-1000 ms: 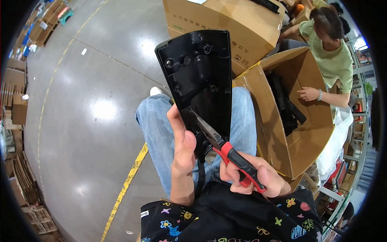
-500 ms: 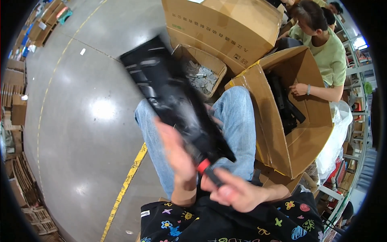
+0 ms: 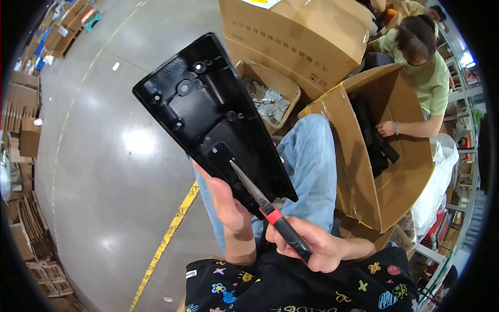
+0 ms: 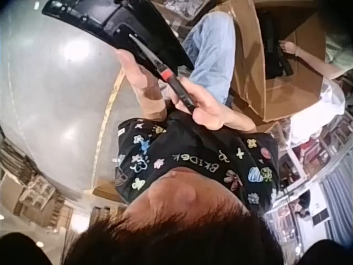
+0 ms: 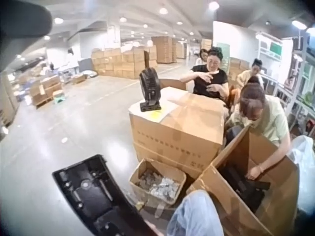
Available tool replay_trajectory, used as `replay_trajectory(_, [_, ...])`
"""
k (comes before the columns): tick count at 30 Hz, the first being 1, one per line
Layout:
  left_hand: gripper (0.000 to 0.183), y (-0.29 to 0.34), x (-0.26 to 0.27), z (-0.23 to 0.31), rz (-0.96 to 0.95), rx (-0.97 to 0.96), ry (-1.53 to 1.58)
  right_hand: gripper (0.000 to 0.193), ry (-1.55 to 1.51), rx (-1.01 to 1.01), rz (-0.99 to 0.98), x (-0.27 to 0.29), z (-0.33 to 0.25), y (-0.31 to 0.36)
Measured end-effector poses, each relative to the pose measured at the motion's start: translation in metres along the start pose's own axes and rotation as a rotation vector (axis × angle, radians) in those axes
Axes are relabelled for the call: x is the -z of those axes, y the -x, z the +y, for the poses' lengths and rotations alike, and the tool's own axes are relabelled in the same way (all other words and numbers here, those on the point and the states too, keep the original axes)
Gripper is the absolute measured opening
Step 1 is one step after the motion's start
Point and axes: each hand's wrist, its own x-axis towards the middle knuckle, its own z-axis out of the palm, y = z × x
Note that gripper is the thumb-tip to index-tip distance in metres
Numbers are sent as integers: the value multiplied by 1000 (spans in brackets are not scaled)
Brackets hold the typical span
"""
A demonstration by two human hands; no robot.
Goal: Inserting metal clips into plastic housings using needle-nose pliers.
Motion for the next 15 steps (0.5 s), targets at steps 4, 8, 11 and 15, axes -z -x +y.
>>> replay_trajectory(4, [77, 10, -4, -1, -1, 2, 3, 59, -32, -17, 35, -1, 2, -2])
replay_trajectory(8, [78, 14, -6, 1, -6, 13, 3, 57, -39, 19, 15, -1, 0, -5])
replay_trajectory(11, [78, 15, -7, 2, -13, 21, -5, 55, -39, 26, 40, -2, 0, -7])
replay_trajectory(15, [79, 17, -9, 3, -25, 40, -5, 55, -91, 9, 50, -4, -4, -6])
